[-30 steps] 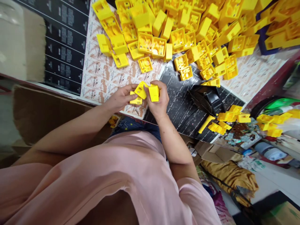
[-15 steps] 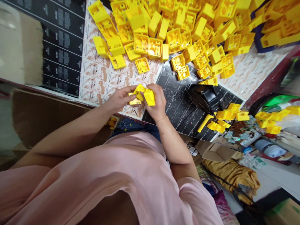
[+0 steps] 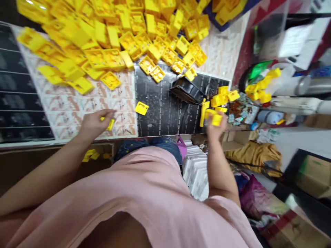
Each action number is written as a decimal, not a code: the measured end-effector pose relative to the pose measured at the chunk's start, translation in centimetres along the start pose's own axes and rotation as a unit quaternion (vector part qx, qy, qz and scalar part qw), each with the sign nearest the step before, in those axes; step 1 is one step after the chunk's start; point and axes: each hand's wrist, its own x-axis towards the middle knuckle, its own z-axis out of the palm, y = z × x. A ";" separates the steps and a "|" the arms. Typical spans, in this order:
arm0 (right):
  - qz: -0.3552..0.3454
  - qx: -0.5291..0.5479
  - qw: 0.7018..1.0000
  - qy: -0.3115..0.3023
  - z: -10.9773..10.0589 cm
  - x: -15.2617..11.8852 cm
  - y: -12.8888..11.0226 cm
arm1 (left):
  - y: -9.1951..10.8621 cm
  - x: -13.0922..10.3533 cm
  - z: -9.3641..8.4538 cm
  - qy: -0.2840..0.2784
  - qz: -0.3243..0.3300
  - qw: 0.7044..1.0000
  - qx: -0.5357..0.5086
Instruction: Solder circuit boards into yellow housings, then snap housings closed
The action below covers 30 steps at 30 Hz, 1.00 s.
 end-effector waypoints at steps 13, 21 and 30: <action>-0.153 0.076 0.985 0.015 6.0 2.0 -7.9 | 9.7 2.0 3.3 -0.163 0.176 0.927 0.289; -0.112 0.086 0.935 -0.325 23.9 0.7 -22.3 | -2.0 -1.3 -4.8 -0.020 0.062 0.960 0.271; 0.300 0.465 0.633 -0.541 20.6 1.7 -23.6 | -3.7 0.6 -4.9 0.126 0.113 0.955 0.242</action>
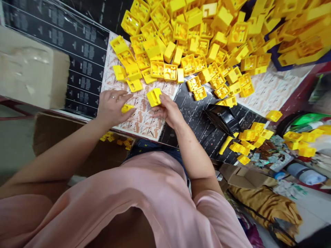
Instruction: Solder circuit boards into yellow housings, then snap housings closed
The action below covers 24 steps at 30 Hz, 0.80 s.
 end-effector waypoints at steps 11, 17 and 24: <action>0.205 0.312 0.926 0.049 0.1 -2.8 -2.8 | -0.2 5.3 2.6 0.072 0.005 0.995 -0.071; 0.211 0.308 0.923 0.097 0.5 -2.3 -2.6 | 0.3 5.6 3.5 0.072 -0.041 0.991 -0.110; 0.175 0.299 0.930 0.126 1.1 -1.7 -2.2 | 0.6 5.3 3.4 0.061 -0.057 0.989 -0.126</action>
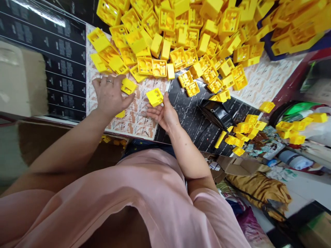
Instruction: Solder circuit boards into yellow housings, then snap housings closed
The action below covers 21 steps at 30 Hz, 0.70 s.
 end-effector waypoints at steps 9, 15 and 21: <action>-0.010 -0.096 0.988 -0.118 -2.3 -2.4 -1.7 | 2.8 -3.4 -2.2 0.020 0.095 0.990 -0.101; -0.036 -0.189 0.965 -0.179 -4.7 -1.9 -2.0 | 3.1 -4.9 -2.4 0.022 0.048 0.990 -0.129; -0.114 -0.194 0.962 -0.157 -4.6 -1.6 -1.2 | 3.7 -5.7 -3.1 0.030 0.117 0.988 -0.100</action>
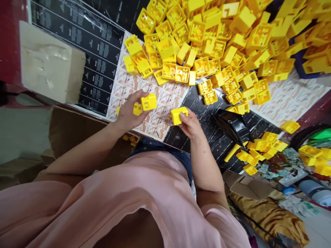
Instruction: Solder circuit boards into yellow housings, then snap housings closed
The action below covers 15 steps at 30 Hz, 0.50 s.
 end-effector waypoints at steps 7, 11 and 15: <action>-0.022 -0.090 0.996 0.000 0.0 0.6 0.8 | -0.8 -1.2 -0.1 -0.020 0.020 0.998 0.055; -0.094 -0.307 0.941 0.105 0.9 2.6 1.5 | -2.6 -3.5 -1.5 -0.030 0.021 0.989 0.144; -0.171 -0.521 0.827 0.121 3.6 6.8 1.1 | -4.7 -0.8 -1.6 0.002 0.029 0.985 0.169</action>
